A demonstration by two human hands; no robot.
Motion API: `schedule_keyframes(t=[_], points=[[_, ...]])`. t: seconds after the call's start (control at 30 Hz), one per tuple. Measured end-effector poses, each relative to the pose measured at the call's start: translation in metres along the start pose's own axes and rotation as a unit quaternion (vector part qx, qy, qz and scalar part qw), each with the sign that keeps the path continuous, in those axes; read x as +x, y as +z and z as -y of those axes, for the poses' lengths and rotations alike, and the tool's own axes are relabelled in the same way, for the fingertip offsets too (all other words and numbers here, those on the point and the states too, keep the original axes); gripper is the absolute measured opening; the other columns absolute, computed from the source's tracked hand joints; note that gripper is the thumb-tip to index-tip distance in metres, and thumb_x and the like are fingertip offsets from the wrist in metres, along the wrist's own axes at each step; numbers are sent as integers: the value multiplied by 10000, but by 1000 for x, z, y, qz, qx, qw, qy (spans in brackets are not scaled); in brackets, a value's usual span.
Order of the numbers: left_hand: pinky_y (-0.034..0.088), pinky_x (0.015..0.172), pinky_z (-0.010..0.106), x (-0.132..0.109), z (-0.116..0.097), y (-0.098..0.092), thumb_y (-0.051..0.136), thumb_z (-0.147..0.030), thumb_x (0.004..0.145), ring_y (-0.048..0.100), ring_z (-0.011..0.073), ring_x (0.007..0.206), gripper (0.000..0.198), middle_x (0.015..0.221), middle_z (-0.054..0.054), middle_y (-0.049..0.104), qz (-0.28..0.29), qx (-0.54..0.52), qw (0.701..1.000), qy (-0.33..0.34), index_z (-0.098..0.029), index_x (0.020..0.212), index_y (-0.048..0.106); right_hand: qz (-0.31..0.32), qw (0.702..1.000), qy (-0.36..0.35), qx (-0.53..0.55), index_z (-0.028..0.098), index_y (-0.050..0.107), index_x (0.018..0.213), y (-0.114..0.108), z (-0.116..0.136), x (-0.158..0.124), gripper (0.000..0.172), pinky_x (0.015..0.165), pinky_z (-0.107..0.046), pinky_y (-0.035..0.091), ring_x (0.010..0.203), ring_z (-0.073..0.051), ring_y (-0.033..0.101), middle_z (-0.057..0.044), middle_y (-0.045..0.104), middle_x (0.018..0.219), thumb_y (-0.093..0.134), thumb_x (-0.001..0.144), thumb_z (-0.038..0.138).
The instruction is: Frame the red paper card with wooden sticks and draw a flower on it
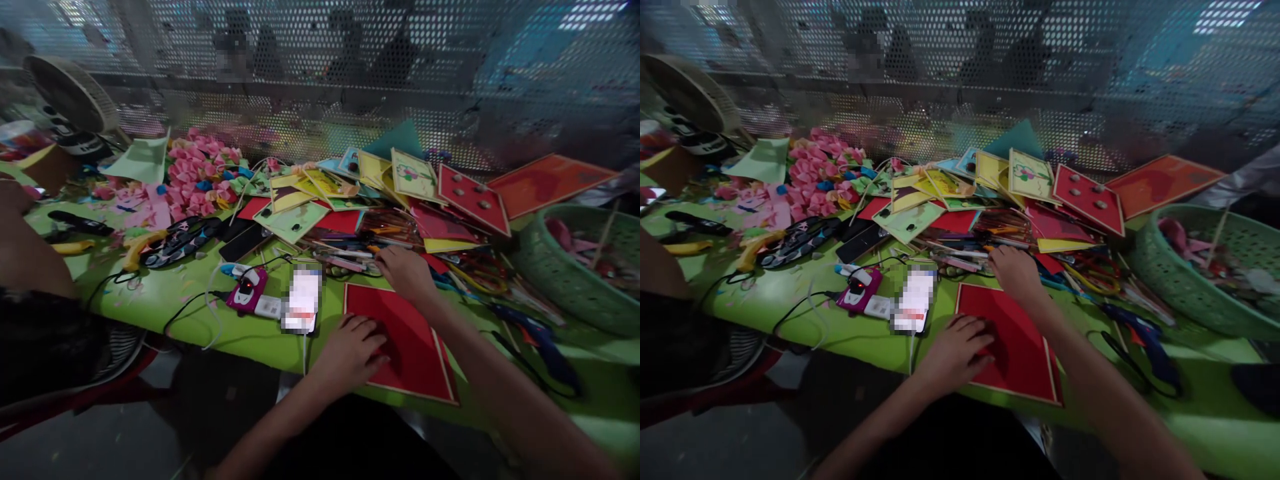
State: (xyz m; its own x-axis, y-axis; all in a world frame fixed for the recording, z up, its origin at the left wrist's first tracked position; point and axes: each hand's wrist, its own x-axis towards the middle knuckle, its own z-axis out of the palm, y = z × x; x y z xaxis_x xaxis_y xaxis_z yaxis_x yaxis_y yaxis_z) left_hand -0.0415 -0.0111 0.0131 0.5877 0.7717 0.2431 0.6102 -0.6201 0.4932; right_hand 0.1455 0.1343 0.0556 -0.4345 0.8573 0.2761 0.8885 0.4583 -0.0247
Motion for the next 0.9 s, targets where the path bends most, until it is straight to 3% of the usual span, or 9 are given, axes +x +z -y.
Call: schedule_keyframes(t=[0.1, 0.2, 0.4, 0.67, 0.9], points=[[407, 1136, 432, 0, 2, 2, 499, -462, 972, 558, 213, 1276, 370, 1325, 46, 658, 3, -5, 1000, 1, -258, 1237, 658, -9, 1000, 23, 7, 189, 712, 1071, -9, -14, 3, 233, 828, -355, 470, 974, -270, 680, -125, 757, 1054, 513, 960, 241], [392, 1153, 438, -1, 5, 5, 533, -445, 959, 552, 212, 1280, 359, 1351, 44, 645, 4, -12, 1000, -2, -257, 1240, 656, -11, 998, 67, 2, 202, 704, 1140, -25, -38, -11, 271, 859, -342, 481, 1031, -256, 679, -108, 751, 1132, 515, 955, 260], [367, 1177, 451, -1, 5, 5, 543, -416, 958, 507, 220, 1358, 383, 1461, 45, 584, 16, -21, 1000, -7, -275, 1304, 629, 71, 989, 128, -31, 224, 748, 935, -44, -81, -64, 215, 746, -302, 481, 896, -230, 707, -65, 780, 987, 538, 914, 265], [359, 1189, 458, 1, 1, 0, 551, -416, 955, 499, 223, 1373, 416, 1481, 38, 570, 36, -13, 999, -11, -281, 1344, 609, 140, 976, 149, -74, 186, 667, 1054, -24, -78, -76, 217, 777, -319, 460, 993, -274, 686, -133, 742, 1104, 558, 866, 182], [371, 1182, 467, 1, -5, 3, 522, -495, 958, 498, 234, 1379, 474, 1493, 43, 558, 35, 1, 999, -13, -269, 1370, 588, 150, 977, 138, -54, 192, 637, 1077, -25, -79, -78, 260, 761, -303, 436, 969, -258, 673, -116, 738, 1051, 533, 847, 131]])
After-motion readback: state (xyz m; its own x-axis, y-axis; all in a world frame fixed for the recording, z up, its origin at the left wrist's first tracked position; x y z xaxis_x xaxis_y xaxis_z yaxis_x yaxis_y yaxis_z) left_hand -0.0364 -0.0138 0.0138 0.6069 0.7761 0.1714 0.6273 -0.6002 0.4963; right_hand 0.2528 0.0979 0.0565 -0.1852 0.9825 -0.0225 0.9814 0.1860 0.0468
